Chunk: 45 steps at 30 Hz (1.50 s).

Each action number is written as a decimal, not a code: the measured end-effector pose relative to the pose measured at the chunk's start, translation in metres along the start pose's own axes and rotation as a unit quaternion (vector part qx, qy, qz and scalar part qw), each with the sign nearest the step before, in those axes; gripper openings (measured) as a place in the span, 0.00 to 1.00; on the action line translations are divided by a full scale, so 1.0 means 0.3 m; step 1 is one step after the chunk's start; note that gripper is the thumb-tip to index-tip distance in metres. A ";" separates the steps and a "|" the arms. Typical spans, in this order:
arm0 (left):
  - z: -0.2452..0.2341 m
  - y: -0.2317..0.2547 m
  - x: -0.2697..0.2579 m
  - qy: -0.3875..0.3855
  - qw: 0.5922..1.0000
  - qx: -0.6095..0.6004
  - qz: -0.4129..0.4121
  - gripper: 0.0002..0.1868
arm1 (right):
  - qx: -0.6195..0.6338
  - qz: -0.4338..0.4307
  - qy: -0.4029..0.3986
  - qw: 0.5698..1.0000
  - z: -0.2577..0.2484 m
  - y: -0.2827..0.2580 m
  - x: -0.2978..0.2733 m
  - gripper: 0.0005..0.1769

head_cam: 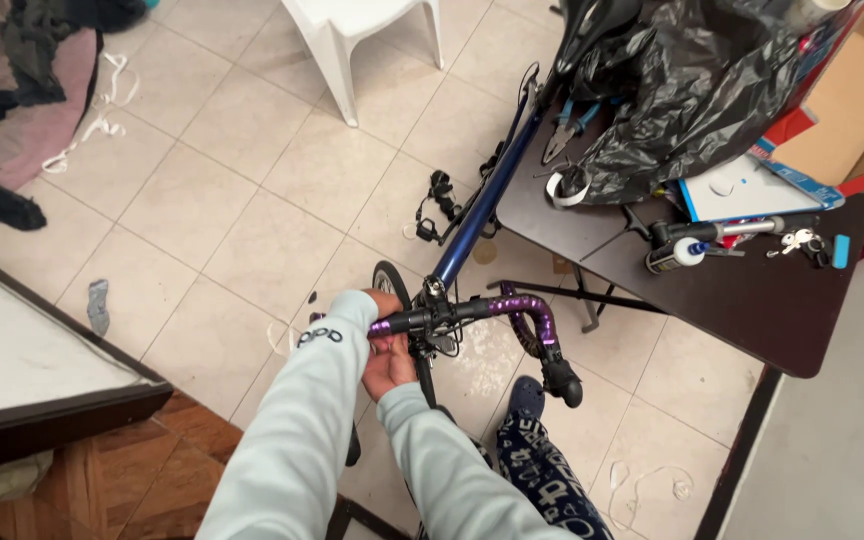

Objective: Wrapping handlebar tape on a bicycle and securing it with electrical tape

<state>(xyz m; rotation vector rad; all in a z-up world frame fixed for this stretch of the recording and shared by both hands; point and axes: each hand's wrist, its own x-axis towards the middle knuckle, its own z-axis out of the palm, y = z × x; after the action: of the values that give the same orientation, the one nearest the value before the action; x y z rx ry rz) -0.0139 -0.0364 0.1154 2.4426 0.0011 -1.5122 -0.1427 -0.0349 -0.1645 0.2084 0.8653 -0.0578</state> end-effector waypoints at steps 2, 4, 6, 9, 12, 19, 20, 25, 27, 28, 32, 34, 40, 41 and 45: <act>0.003 0.003 -0.061 -0.014 1.000 0.003 0.000 0.38 | -0.003 0.033 -0.015 0.999 0.020 0.004 -0.011 0.10; 0.004 0.002 -0.108 -0.026 1.000 0.007 0.001 0.37 | -0.005 0.066 -0.033 0.997 0.026 0.008 -0.026 0.19; 0.001 0.013 -0.134 -0.046 0.999 0.017 0.014 0.36 | 0.003 0.084 -0.030 0.996 0.029 -0.009 -0.037 0.20; -0.013 -0.012 -0.026 -0.029 0.999 0.004 0.019 0.36 | -0.040 0.115 -0.001 0.993 0.232 -0.013 -0.277 0.14; -0.002 -0.070 0.162 -0.006 0.999 0.007 0.038 0.36 | -0.092 0.127 0.080 0.984 0.219 -0.046 -0.201 0.10; 0.093 -0.176 0.333 0.073 0.984 -0.141 0.086 0.21 | -0.191 0.104 0.124 0.968 0.279 -0.101 -0.295 0.02; 0.110 -0.184 0.360 0.080 0.980 -0.153 0.101 0.16 | -0.185 0.100 0.110 0.972 0.283 -0.113 -0.323 0.02; 0.098 -0.155 0.239 0.082 0.955 -0.241 0.152 0.15 | -0.124 0.093 0.065 0.986 0.328 -0.128 -0.423 0.08; 0.089 -0.139 0.223 0.116 0.975 -0.132 0.132 0.20 | -0.077 0.107 0.072 0.989 0.352 -0.117 -0.410 0.06; 0.073 -0.111 0.173 0.118 0.975 -0.129 0.134 0.20 | -0.075 0.106 0.069 0.989 0.362 -0.113 -0.411 0.06; 0.055 -0.054 0.066 0.054 0.993 0.054 0.094 0.42 | -0.146 0.094 0.059 0.983 0.387 -0.122 -0.450 0.08; 0.048 -0.059 0.062 0.030 0.989 0.106 0.104 0.46 | -0.226 0.088 0.045 0.969 0.408 -0.172 -0.494 0.09; 0.086 -0.124 0.123 -0.033 0.975 -0.059 0.213 0.17 | -0.761 -0.133 -0.054 0.633 0.540 -0.495 -0.749 0.12; 0.098 -0.134 0.147 -0.012 0.973 -0.047 0.225 0.16 | -0.812 -0.309 -0.053 0.493 0.542 -0.571 -0.698 0.07; 0.065 -0.109 0.034 0.077 0.970 0.085 0.214 0.16 | -0.911 -0.283 -0.131 0.268 0.665 -0.761 -0.560 0.58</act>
<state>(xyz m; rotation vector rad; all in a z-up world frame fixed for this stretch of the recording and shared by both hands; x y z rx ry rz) -0.0309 -0.0107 0.0909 2.4693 -0.6080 -1.1728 -0.1328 -0.3048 0.0528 -2.3413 0.1225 0.2689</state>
